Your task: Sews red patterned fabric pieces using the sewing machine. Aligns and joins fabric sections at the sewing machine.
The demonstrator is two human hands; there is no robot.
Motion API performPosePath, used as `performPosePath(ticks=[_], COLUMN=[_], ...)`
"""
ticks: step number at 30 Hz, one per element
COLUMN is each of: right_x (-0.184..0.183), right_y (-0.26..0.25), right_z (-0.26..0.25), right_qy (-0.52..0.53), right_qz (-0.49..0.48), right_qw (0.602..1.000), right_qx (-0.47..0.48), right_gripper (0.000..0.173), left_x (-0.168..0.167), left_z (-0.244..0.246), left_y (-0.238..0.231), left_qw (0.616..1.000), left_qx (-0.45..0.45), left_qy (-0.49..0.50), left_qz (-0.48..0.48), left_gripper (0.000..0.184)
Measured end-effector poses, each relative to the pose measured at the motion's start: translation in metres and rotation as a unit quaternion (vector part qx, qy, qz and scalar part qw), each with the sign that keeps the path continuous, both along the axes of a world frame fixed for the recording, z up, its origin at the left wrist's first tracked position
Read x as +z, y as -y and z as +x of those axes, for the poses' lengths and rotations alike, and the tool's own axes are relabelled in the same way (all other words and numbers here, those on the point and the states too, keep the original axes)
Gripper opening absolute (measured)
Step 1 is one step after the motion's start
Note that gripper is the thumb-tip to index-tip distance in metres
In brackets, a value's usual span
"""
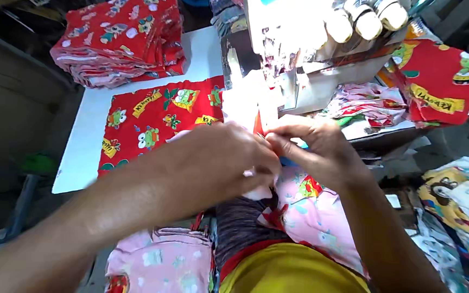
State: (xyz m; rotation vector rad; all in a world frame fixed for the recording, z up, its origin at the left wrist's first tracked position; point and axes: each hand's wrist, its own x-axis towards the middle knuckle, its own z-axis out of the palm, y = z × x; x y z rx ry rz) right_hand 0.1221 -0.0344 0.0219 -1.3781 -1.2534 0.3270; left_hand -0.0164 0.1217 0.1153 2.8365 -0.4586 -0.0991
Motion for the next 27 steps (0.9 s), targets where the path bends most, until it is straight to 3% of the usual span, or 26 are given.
performPosePath(ticks=[4,9,12,16,22,27], right_x=[-0.011,-0.004,-0.004,-0.008,0.001,0.001], right_y=[0.004,-0.003,-0.001,0.003,0.002,0.001], right_z=[0.007,0.007,0.004,0.011,0.013,0.013], right_qy=[0.111,-0.003,0.035,0.117,0.142,0.157], right_qz=[-0.056,-0.002,-0.017,-0.048,-0.039,-0.048], right_qw=[0.992,1.000,0.999,0.990,0.987,0.985], right_qx=[0.034,-0.005,0.031,0.056,0.071,0.054], right_gripper=[0.016,0.015,0.016,0.020,0.018,0.015], left_x=[0.004,-0.009,-0.005,-0.004,-0.002,-0.004], left_z=[0.005,-0.003,-0.003,0.014,0.022,0.025], left_y=[-0.046,-0.010,-0.008,-0.055,-0.046,-0.056], left_qw=[0.993,0.998,0.999,0.998,0.999,1.000], left_qx=[0.069,-0.053,-0.015,0.017,-0.030,0.003], left_qy=[-0.028,-0.019,-0.015,-0.013,-0.025,-0.014], left_qz=[0.089,-0.024,0.024,0.059,-0.011,0.025], left_gripper=[0.027,0.027,0.029,0.022,0.020,0.021])
